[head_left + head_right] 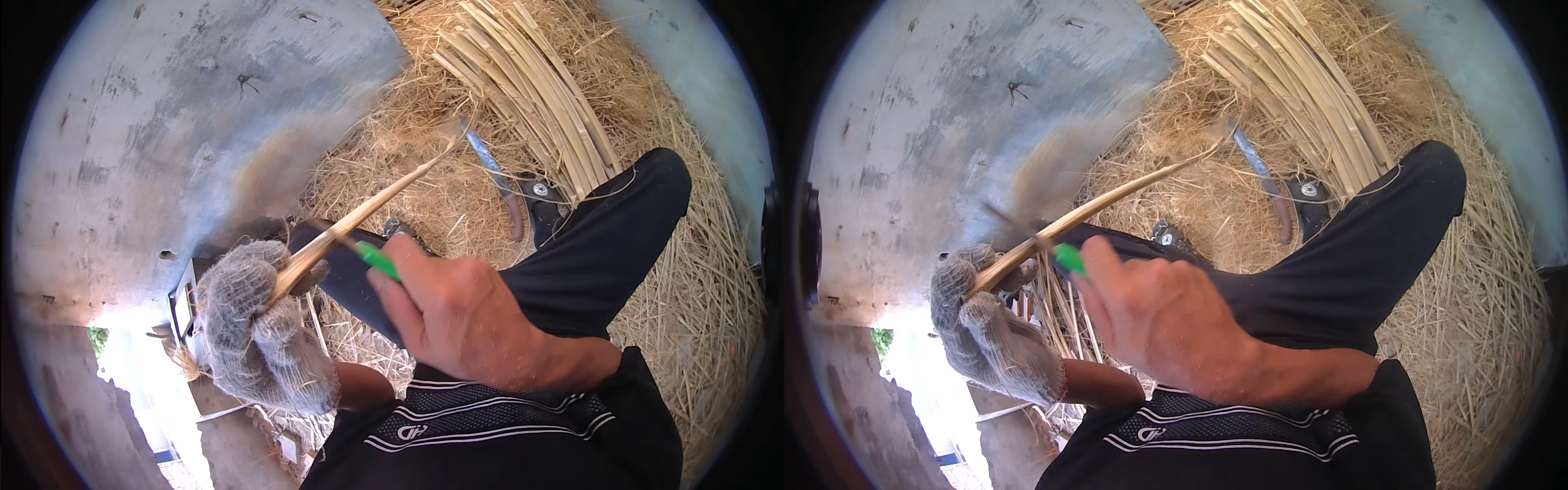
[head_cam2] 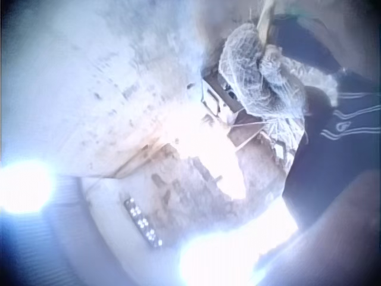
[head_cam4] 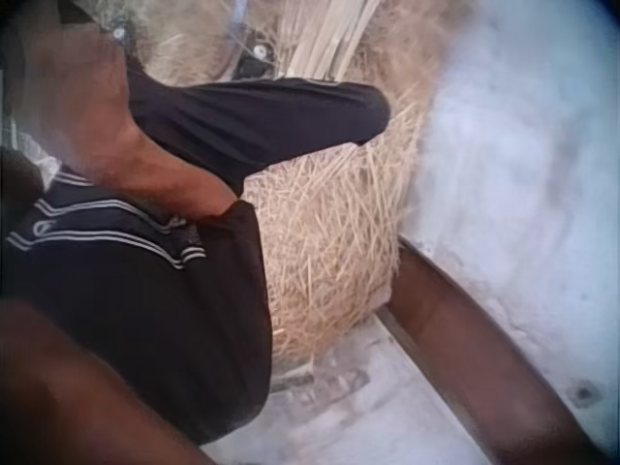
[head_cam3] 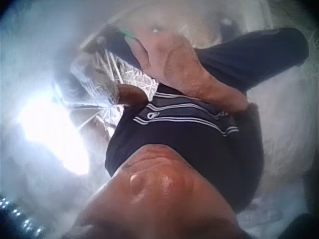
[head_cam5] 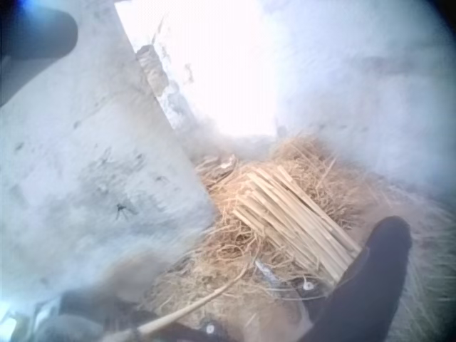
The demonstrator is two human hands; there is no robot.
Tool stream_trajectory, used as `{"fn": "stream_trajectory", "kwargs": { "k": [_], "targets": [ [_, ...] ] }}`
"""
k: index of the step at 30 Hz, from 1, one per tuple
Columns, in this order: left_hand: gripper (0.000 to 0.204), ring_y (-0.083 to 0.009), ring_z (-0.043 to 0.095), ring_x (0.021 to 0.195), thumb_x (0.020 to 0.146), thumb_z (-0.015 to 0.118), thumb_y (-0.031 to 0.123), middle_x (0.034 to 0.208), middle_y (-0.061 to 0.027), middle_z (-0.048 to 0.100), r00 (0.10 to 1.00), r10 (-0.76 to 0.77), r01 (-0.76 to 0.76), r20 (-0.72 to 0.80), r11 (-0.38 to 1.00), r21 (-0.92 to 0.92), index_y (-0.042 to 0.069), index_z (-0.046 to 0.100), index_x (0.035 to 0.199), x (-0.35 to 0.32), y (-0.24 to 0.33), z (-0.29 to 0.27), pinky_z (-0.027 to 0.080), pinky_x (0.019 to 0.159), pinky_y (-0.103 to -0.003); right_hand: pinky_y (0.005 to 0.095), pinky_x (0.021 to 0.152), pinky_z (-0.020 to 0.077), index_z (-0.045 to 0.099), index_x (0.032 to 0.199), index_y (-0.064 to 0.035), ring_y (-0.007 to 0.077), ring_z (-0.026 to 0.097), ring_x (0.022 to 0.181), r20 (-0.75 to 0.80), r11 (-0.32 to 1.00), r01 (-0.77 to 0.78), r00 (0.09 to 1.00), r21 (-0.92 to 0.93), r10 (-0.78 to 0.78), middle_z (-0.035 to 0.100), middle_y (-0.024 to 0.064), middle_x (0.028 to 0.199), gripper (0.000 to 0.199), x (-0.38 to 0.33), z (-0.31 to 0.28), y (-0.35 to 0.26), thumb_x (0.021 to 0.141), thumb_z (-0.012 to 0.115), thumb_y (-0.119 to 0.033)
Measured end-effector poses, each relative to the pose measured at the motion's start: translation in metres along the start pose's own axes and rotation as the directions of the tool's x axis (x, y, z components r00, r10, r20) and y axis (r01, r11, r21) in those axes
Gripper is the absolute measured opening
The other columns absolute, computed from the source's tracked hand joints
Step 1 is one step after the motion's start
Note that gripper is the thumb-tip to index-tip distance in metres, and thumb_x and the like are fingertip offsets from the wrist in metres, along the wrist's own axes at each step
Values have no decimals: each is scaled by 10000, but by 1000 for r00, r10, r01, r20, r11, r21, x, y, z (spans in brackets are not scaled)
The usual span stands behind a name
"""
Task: The person sits cross-legged on a straw-covered floor and uses a green-handled knife to peel the outer layer off a long bamboo stick. They hold the stick with a gloved left hand and scrape the surface with the knife in their right hand, generating thin strips of bamboo peel.
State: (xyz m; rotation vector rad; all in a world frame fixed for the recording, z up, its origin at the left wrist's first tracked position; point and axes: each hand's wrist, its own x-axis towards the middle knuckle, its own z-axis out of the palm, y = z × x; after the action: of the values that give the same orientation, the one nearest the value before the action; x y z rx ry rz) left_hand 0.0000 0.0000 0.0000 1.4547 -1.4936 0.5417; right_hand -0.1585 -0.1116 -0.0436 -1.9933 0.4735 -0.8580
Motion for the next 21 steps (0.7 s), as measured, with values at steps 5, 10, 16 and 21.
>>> {"fn": "stream_trajectory", "kwargs": {
  "k": [5,10,16,21],
  "targets": [
    [405,-351,676,926,948,646,220,1067,-264,645,995,63,-60,75,997,-40,-110,598,1177,7,-13,-9,653,646,-366,447,435,456,515,923,-19,355,588,455,-2,985,-72,997,-157,73,549,161,554,170,2,7,12,950,614,-155],
    [401,-330,681,942,938,661,233,1051,-246,669,993,5,6,-119,995,96,-105,630,1153,-2,-4,-2,619,744,-383,449,427,455,514,921,-19,344,583,438,35,992,-77,996,-99,81,538,153,517,180,1,10,-11,962,604,-169],
    [381,-329,683,919,938,656,218,1014,-246,677,1000,18,-18,-7,998,61,-108,639,1135,5,-4,-5,608,755,-403,468,450,470,512,917,-17,369,598,465,21,941,-160,985,-299,174,538,172,519,195,1,5,9,969,596,-185],
    [362,-335,677,901,950,635,200,1006,-255,670,986,120,-119,119,993,-15,-110,631,1138,7,-13,-15,610,741,-405,471,460,472,501,898,-12,377,605,488,-15,983,-96,995,-155,95,547,182,536,200,-3,15,13,964,599,-174]
  ]
}}
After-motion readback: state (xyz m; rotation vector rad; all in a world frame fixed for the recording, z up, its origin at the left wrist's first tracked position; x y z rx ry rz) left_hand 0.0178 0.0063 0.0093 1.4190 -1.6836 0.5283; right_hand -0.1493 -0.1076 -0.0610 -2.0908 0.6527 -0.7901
